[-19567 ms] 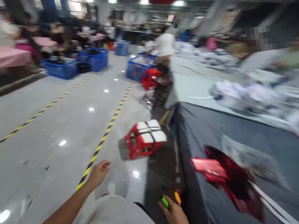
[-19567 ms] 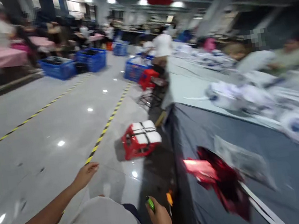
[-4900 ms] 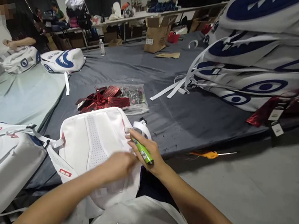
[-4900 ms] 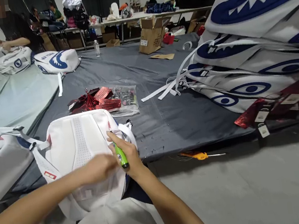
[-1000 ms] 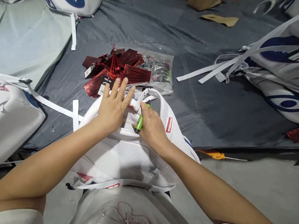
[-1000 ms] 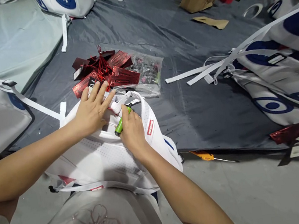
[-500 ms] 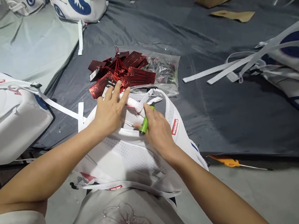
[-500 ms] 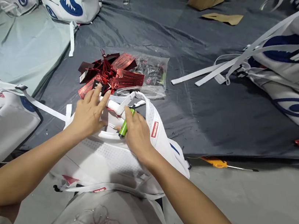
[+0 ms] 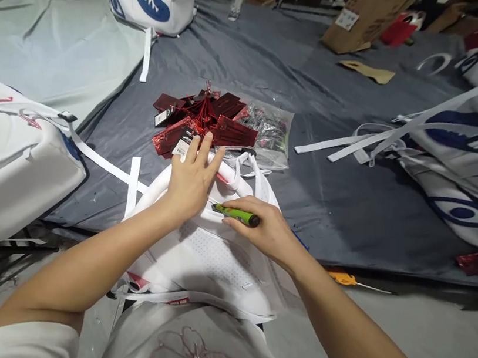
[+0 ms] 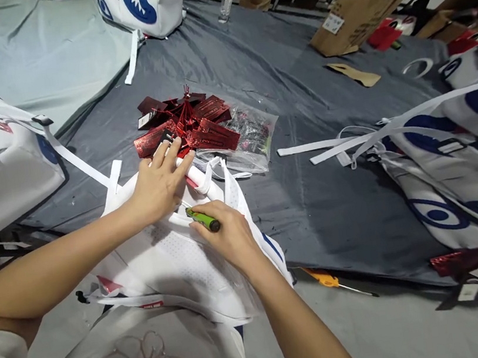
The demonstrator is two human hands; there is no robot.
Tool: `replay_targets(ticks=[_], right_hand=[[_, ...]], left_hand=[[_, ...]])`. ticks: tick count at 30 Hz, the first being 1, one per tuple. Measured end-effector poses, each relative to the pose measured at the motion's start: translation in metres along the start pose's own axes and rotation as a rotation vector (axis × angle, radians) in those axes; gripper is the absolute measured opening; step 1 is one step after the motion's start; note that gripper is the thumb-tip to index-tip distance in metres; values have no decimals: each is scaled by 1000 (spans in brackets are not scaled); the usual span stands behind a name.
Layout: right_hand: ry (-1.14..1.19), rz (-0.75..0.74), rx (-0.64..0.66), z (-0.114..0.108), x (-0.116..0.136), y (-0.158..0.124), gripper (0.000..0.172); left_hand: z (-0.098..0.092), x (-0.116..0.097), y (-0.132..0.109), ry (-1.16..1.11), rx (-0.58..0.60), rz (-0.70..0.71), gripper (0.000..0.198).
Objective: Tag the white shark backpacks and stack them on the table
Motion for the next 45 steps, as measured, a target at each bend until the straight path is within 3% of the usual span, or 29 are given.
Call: replay_targets(ticks=[8, 21, 32, 39, 45], right_hand=[[-59, -154, -73, 8, 4, -2, 21], [-125, -201, -59, 14, 16, 2, 21], [-204, -44, -203, 22, 17, -11, 18], [-226, -7, -342, 26, 18, -17, 18], [-234, 16, -382, 29, 18, -19, 17]], left_hand=[[-1, 0, -1, -28, 10, 4, 85], [5, 0, 0, -18, 15, -9, 88], [8, 1, 1, -46, 23, -7, 93], [8, 1, 1, -7, 42, -9, 89], [9, 1, 1, -22, 45, -9, 91]])
Point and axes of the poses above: each hand's wrist, its own y-axis towards the middle knuckle, its own z-axis out of the palm, x = y × z, the point moved 3 cm from there along y, towards the middle knuckle, and after that the axes turned 8 degrees about -x, right-handed, at the moved point
